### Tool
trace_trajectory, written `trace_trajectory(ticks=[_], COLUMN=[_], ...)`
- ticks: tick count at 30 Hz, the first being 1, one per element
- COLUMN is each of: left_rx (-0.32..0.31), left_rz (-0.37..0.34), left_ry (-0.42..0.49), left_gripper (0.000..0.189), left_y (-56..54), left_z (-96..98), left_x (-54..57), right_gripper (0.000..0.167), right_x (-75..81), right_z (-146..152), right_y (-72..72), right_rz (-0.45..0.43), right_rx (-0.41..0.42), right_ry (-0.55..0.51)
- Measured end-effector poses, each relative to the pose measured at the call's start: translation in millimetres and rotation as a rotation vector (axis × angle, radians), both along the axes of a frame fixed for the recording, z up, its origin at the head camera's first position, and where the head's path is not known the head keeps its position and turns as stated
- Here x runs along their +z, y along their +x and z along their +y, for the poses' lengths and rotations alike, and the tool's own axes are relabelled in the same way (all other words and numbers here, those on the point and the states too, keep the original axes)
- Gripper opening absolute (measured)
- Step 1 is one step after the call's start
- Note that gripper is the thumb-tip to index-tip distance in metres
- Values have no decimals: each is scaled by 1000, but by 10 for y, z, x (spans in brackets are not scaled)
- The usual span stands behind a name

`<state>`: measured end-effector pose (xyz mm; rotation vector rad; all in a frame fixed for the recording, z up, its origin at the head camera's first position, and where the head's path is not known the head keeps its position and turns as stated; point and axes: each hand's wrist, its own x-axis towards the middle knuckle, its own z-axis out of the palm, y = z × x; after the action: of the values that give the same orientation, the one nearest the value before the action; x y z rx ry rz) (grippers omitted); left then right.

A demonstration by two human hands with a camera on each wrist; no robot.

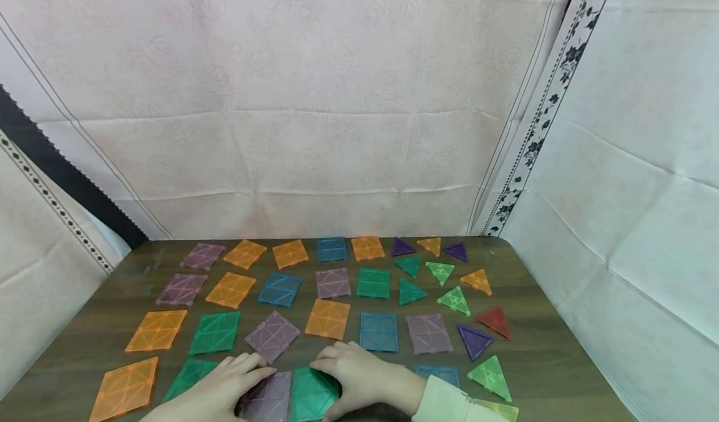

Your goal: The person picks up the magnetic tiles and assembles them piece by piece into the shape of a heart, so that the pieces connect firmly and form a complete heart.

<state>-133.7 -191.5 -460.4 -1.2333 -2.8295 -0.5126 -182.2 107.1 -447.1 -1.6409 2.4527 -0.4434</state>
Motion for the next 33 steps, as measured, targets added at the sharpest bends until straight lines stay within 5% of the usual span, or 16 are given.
trace_trajectory(ticks=[14,25,33], left_rx=[39,431,582], left_rz=[-119,-237,-217], left_ry=[35,208,114], left_gripper=[75,73,76], left_y=[-41,-446,-577], left_z=[9,34,143], left_x=[60,189,144], right_gripper=[70,71,69], right_x=[-15,-11,-18], right_z=[-11,-14,-19], right_y=[26,18,31], right_rz=[9,-2,-14], right_rx=[-3,-12,-18], right_ry=[9,19,16])
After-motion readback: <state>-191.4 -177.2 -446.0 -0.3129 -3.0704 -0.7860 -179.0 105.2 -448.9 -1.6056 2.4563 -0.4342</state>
